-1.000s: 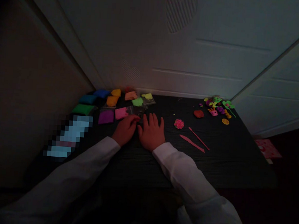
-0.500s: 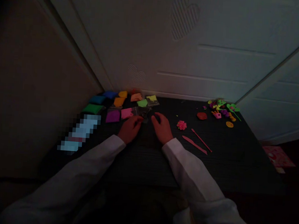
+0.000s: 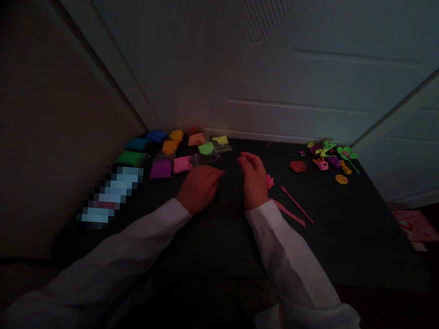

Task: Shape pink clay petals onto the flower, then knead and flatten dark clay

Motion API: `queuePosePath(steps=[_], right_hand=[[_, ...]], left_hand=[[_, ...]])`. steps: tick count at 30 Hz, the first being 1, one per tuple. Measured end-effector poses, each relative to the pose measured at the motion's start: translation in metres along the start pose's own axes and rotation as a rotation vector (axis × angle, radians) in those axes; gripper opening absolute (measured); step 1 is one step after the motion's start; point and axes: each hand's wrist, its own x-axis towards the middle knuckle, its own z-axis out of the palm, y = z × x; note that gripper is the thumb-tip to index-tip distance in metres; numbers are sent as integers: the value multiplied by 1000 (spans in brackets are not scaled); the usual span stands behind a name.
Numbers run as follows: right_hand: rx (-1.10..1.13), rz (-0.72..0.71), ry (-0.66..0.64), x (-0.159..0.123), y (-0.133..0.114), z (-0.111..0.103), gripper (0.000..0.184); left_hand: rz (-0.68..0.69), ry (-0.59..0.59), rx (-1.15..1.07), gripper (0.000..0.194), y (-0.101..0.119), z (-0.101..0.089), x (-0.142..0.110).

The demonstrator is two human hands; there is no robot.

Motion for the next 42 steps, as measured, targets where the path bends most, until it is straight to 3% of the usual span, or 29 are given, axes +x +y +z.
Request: queuePosePath(steps=[9,20,30,33,38,42], right_hand=[[12,-37,-4,-3,8,6,21],[39,-77,29,-2,6,6,17],[33,-58,63,6,7,-1,15],[25,-60,54,5,7,0,15],[9,-80,35,3,8,2,14],[1,-91,35,3,8,2,14]], left_hand=[[36,-33,98,24,6,26,23],[-52,-2,72,28,4,30,21],[-80,86,-57,32,-29,33,23],[2,64,-30,29,-31,27,21],[272,-73,42,28,-22,21,21],[334,-114,81,30,-18,21,23]])
